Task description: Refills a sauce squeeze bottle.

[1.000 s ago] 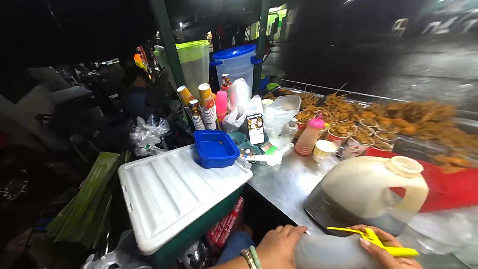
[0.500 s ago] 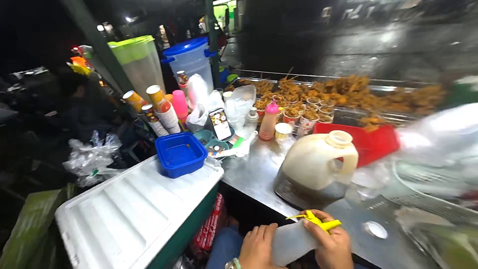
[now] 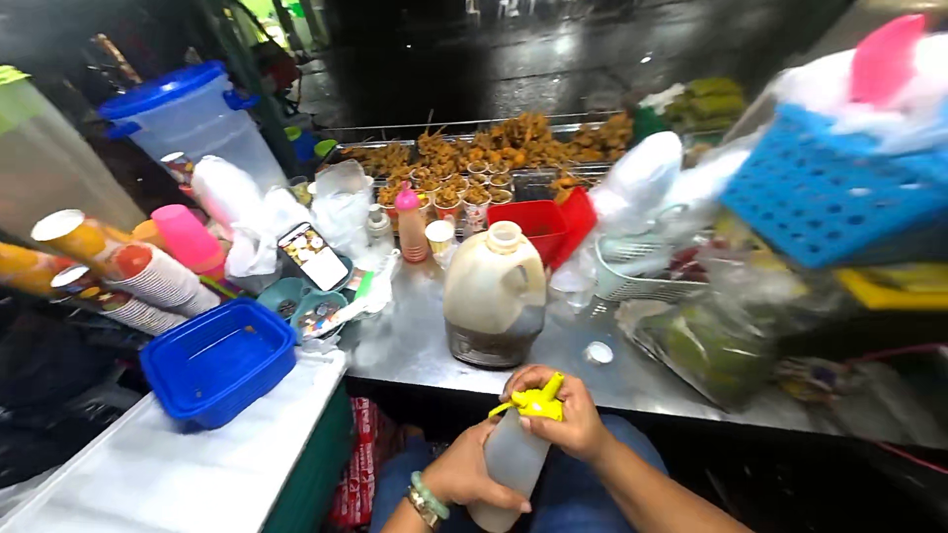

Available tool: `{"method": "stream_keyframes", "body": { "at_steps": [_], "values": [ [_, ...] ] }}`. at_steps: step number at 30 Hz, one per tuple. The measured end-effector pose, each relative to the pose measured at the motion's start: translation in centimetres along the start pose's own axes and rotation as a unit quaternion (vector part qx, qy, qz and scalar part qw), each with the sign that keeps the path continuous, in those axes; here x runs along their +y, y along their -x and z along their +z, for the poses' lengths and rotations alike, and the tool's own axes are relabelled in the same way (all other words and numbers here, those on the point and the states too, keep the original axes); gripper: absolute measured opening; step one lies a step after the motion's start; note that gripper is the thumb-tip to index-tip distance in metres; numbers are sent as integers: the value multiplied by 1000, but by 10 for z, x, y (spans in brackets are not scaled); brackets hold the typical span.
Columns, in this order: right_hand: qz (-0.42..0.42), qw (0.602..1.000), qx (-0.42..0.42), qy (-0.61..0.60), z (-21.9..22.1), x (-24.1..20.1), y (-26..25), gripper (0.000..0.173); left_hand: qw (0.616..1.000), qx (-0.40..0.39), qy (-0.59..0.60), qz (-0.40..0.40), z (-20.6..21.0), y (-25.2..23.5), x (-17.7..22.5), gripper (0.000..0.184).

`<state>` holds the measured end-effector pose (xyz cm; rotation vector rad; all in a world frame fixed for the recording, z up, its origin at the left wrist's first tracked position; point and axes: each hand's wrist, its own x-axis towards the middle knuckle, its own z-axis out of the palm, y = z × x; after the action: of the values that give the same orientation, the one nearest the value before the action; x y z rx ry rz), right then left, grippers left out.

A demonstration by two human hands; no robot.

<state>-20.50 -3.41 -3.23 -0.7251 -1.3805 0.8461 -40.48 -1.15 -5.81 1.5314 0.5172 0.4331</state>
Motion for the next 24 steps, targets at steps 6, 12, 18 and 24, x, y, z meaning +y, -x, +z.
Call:
{"method": "stream_keyframes", "body": {
  "at_steps": [6,12,18,24],
  "values": [
    [-88,982,-93,-139,-17,5,-12,28,924,-302,233,-4,-27,-33,-13,65],
    [-95,976,3,-194,-35,4,-24,25,908,-339,246,-11,-29,-50,-12,67],
    [-41,962,243,115,-75,10,-38,24,986,-89,138,36,-21,-23,-16,85],
    [177,887,249,347,-108,84,-94,47,991,128,44,-6,-22,0,-31,90]
  ]
}}
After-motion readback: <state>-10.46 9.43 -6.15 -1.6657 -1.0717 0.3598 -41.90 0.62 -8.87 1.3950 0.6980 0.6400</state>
